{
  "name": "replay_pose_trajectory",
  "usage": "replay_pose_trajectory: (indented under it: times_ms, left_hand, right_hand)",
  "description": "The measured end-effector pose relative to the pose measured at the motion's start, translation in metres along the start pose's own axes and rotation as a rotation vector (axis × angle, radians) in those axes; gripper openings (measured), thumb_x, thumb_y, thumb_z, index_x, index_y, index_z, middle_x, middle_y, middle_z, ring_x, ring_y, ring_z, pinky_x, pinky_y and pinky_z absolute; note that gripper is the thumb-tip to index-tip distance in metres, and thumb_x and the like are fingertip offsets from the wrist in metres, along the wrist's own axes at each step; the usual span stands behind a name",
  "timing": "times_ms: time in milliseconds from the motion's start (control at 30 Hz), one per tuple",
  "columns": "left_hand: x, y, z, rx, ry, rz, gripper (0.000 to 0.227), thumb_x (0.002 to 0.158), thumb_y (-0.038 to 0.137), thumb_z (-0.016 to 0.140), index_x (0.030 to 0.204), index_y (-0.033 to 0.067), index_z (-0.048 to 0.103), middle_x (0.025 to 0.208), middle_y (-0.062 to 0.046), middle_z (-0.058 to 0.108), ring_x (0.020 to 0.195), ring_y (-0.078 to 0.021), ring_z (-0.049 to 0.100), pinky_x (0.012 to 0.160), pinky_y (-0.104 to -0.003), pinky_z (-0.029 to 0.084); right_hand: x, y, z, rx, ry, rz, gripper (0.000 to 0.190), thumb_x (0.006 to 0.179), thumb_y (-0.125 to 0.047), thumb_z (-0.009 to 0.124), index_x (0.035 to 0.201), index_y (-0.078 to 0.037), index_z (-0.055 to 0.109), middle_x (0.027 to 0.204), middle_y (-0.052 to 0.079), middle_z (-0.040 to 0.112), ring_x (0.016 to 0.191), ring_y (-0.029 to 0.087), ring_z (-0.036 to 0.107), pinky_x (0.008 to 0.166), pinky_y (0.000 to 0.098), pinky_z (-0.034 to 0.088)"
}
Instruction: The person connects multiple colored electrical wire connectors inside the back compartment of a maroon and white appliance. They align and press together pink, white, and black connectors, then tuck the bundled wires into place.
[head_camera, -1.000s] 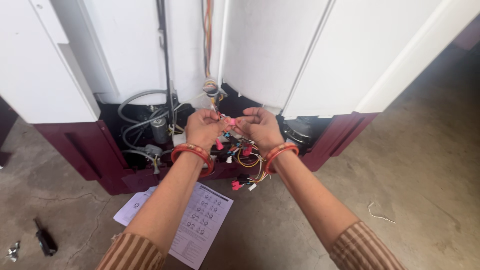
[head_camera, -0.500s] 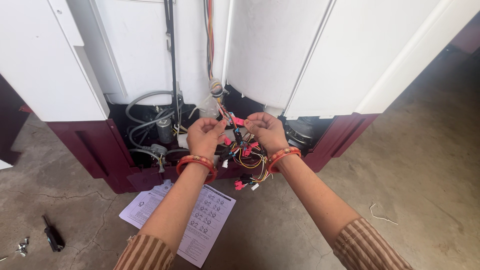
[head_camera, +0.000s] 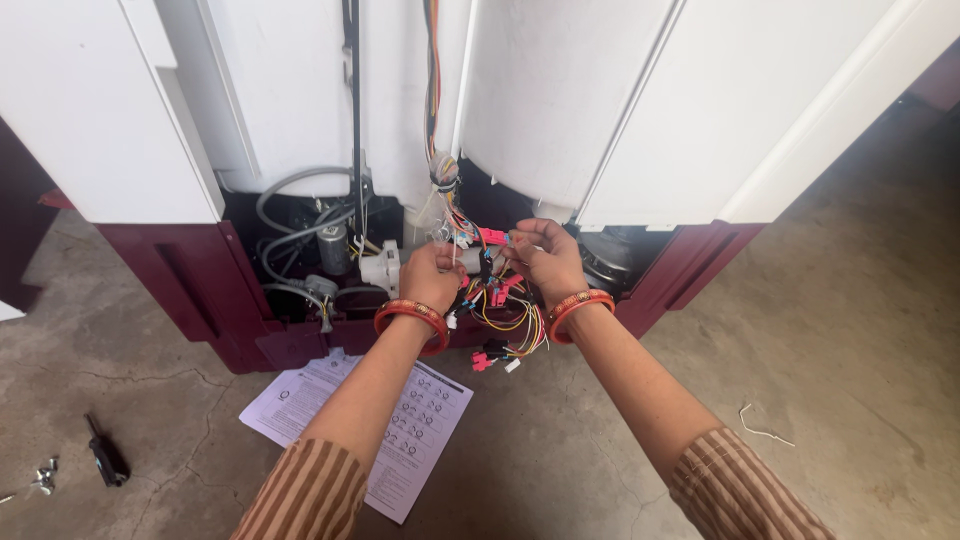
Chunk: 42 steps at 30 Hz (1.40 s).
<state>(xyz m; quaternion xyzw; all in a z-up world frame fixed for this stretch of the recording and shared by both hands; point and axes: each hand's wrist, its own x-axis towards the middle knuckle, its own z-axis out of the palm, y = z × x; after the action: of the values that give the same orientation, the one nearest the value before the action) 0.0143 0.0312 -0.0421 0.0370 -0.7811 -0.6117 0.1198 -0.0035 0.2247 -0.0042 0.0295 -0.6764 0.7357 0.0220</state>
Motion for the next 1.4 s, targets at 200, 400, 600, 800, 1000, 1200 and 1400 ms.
replay_pose_trajectory:
  times_ms: [200, 400, 600, 800, 1000, 1200, 1400]
  left_hand:
    - [-0.012, -0.013, -0.010, 0.234, -0.046, 0.136, 0.019, 0.090, 0.019, 0.069, 0.102, 0.0056, 0.077, 0.091, -0.017, 0.077, 0.090, -0.0322, 0.074, 0.082, -0.044, 0.055]
    - [-0.014, -0.014, -0.010, 0.184, -0.096, 0.067, 0.023, 0.094, 0.022, 0.065, 0.107, 0.0070, 0.074, 0.092, -0.017, 0.076, 0.088, -0.0336, 0.076, 0.082, -0.044, 0.056]
    - [-0.014, -0.013, -0.012, 0.260, 0.010, 0.192, 0.022, 0.091, 0.019, 0.071, 0.105, 0.0035, 0.076, 0.094, -0.018, 0.077, 0.088, -0.0338, 0.073, 0.077, -0.044, 0.054]
    - [-0.026, -0.004, -0.024, -0.179, -0.179, -0.294, 0.022, 0.097, 0.015, 0.058, 0.113, 0.0030, 0.067, 0.088, -0.014, 0.074, 0.069, -0.0201, 0.072, 0.062, -0.036, 0.062]
    - [-0.029, -0.003, -0.029, -0.165, -0.250, -0.227, 0.031, 0.089, 0.006, 0.049, 0.112, 0.0061, 0.069, 0.083, -0.008, 0.077, 0.071, -0.0123, 0.071, 0.061, -0.029, 0.057]
    - [-0.013, -0.018, -0.015, -0.250, -0.123, -0.081, 0.025, 0.091, 0.015, 0.054, 0.102, 0.0040, 0.073, 0.080, -0.009, 0.077, 0.069, -0.0138, 0.071, 0.061, -0.027, 0.055]
    - [-0.003, -0.034, 0.000, -0.570, -0.133, -0.151, 0.019, 0.088, 0.006, 0.056, 0.099, 0.0012, 0.070, 0.085, -0.011, 0.073, 0.069, -0.0146, 0.068, 0.058, -0.026, 0.056]
  right_hand:
    - [-0.006, 0.028, -0.013, -0.268, 0.054, 0.370, 0.018, 0.102, -0.021, 0.057, 0.118, -0.012, 0.058, 0.103, 0.006, 0.071, 0.089, 0.018, 0.068, 0.074, 0.0393, 0.053]
    - [-0.022, 0.042, -0.003, -0.207, -0.168, 0.606, 0.029, 0.106, -0.035, 0.045, 0.118, -0.011, 0.055, 0.106, 0.013, 0.068, 0.094, 0.025, 0.068, 0.082, 0.0460, 0.059]
    - [-0.024, 0.031, 0.006, -0.041, -0.120, 0.509, 0.033, 0.104, -0.031, 0.046, 0.121, -0.005, 0.058, 0.107, 0.013, 0.066, 0.096, 0.025, 0.068, 0.088, 0.0412, 0.061]
    - [-0.036, 0.011, 0.010, 0.079, -0.143, 0.448, 0.029, 0.087, -0.006, 0.067, 0.115, 0.000, 0.062, 0.105, 0.011, 0.069, 0.092, 0.019, 0.069, 0.080, 0.0310, 0.060]
    - [-0.037, 0.018, 0.029, -0.333, -0.175, 0.255, 0.052, 0.069, 0.010, 0.082, 0.116, -0.002, 0.062, 0.094, 0.005, 0.069, 0.072, 0.010, 0.066, 0.060, 0.0237, 0.052]
    - [-0.030, 0.012, 0.040, -0.363, -0.074, 0.488, 0.034, 0.088, -0.015, 0.078, 0.119, -0.012, 0.064, 0.086, 0.005, 0.055, 0.064, 0.015, 0.048, 0.054, 0.0291, 0.038]
    - [-0.032, 0.006, 0.042, 0.172, -0.054, 0.350, 0.028, 0.094, -0.009, 0.066, 0.120, -0.010, 0.055, 0.102, 0.007, 0.066, 0.088, 0.020, 0.070, 0.074, 0.0320, 0.058]
